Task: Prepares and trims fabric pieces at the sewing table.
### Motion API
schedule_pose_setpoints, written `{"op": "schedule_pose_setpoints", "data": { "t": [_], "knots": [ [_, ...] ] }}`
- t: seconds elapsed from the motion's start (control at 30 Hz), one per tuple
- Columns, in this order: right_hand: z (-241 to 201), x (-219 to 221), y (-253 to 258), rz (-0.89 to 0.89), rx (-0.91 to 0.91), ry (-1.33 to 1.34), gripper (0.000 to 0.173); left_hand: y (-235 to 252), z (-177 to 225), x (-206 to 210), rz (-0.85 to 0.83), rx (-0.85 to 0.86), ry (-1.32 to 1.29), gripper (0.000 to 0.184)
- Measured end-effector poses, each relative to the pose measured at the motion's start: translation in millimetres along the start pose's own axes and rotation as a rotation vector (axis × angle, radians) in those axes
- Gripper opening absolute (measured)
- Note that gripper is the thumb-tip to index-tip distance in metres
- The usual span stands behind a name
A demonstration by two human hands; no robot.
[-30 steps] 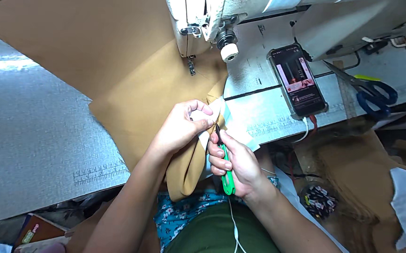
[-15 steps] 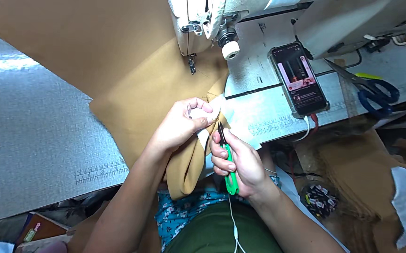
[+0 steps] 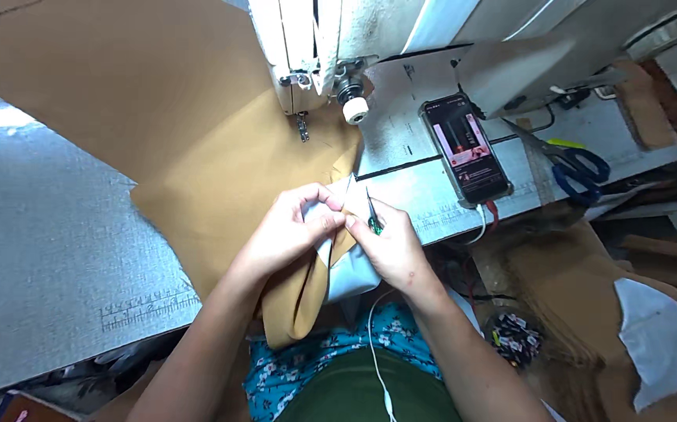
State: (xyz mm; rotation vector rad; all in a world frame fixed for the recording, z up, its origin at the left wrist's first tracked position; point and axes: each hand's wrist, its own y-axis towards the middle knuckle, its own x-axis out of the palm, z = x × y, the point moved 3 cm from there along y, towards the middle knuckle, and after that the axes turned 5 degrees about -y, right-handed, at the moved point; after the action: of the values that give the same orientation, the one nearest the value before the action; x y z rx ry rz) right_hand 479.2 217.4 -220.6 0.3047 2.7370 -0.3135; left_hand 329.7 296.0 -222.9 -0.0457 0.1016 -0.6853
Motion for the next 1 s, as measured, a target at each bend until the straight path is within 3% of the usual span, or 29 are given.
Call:
{"op": "schedule_pose_setpoints", "data": {
  "t": [0.27, 0.47, 0.53, 0.67, 0.73, 0.77, 0.8, 0.87, 0.9, 1.0],
  "knots": [
    [5, 0, -1, -0.046, 0.042, 0.132, 0.008, 2, 5, 0, 0.051, -0.063, 0.083, 0.011],
    [9, -6, 0, -0.031, 0.106, 0.086, 0.006, -1, 4, -1, 0.044, -0.142, 0.021, 0.011],
    [9, -7, 1, 0.021, 0.083, -0.046, 0.006, -1, 4, 0, 0.053, -0.152, 0.005, 0.01],
    [-10, -20, -19, 0.34, -0.114, -0.424, 0.026, -2, 5, 0, 0.074, -0.157, -0.011, 0.009],
    [-18, -22, -34, 0.444, -0.308, -0.234, 0.032, 0, 1, -1, 0.065, -0.134, -0.009, 0.009],
    [-23, -18, -43, 0.385, -0.35, -0.013, 0.034, 1, 0, -1, 0.063, -0.126, -0.007, 0.008],
    [-27, -11, -50, 0.231, -0.293, 0.248, 0.039, 2, -1, 0, 0.061, -0.122, -0.009, 0.008],
    [-27, 12, -59, -0.157, 0.003, 0.712, 0.051, 2, 0, 0, 0.054, -0.125, -0.021, 0.009],
    [-24, 22, -60, -0.265, 0.168, 0.845, 0.054, 2, 0, 1, 0.06, -0.123, -0.033, 0.009],
    [-12, 35, -51, -0.29, 0.525, 0.941, 0.052, 8, -4, 1, 0.048, -0.098, -0.049, 0.01]
  ]
}}
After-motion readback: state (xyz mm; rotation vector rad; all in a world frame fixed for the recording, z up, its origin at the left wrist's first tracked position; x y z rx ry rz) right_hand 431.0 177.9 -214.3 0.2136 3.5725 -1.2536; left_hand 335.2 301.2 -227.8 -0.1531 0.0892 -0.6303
